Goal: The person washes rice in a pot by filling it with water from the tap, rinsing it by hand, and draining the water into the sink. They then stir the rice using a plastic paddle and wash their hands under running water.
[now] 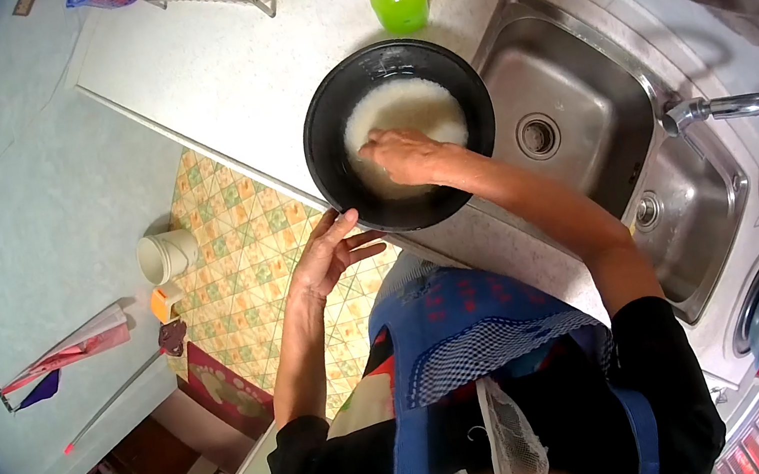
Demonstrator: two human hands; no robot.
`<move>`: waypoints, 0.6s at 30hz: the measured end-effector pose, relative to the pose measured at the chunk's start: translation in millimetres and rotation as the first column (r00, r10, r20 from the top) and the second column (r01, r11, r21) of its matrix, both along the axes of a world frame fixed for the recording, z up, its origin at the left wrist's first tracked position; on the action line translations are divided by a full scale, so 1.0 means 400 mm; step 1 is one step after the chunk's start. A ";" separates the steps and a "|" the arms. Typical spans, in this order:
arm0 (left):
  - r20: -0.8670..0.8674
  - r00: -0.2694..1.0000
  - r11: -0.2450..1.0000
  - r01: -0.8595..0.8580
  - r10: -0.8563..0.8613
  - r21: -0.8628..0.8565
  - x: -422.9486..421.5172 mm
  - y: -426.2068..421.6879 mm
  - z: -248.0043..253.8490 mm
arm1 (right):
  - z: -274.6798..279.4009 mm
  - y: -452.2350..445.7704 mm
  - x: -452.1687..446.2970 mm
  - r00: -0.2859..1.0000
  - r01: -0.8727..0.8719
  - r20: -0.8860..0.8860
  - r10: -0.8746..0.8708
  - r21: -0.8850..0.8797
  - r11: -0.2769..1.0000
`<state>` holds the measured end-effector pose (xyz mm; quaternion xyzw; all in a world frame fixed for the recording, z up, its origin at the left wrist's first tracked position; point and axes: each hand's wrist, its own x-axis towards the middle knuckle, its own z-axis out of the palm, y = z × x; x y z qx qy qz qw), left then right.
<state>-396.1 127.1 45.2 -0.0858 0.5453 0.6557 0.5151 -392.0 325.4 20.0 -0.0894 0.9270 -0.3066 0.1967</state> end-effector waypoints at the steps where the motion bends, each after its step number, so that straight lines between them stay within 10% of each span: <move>1: 0.062 0.998 1.000 0.022 -0.023 0.011 -0.006 0.006 -0.001 | 0.003 -0.007 0.006 0.985 -0.082 0.156 0.074 0.044 0.996; 2: 0.122 0.991 0.999 0.045 -0.048 0.025 -0.013 0.012 0.001 | 0.007 -0.012 0.015 0.941 -0.166 0.310 0.135 0.077 0.983; 7: 0.200 0.970 0.991 0.136 -0.137 0.021 -0.050 0.047 0.007 | 0.058 0.009 0.059 0.991 -0.078 -0.095 0.096 0.177 0.981; 10: 0.156 0.971 0.983 0.185 -0.182 -0.003 -0.075 0.061 0.004 | 0.122 0.033 0.053 0.977 0.068 -0.196 -0.085 -0.094 0.993; 14: 0.145 0.970 0.977 0.206 -0.196 -0.057 -0.084 0.074 0.003 | 0.020 0.033 0.077 0.988 -0.090 -0.083 0.133 0.392 0.915; 16: 0.210 0.948 0.970 0.242 -0.239 0.012 -0.097 0.049 -0.041 | 0.054 0.060 0.108 0.818 0.241 -0.475 -0.325 -0.229 0.943; 18: 0.207 0.956 0.978 0.209 -0.207 0.011 -0.090 0.046 -0.046 | 0.086 0.113 0.143 0.787 0.287 -0.485 -0.381 -0.260 0.922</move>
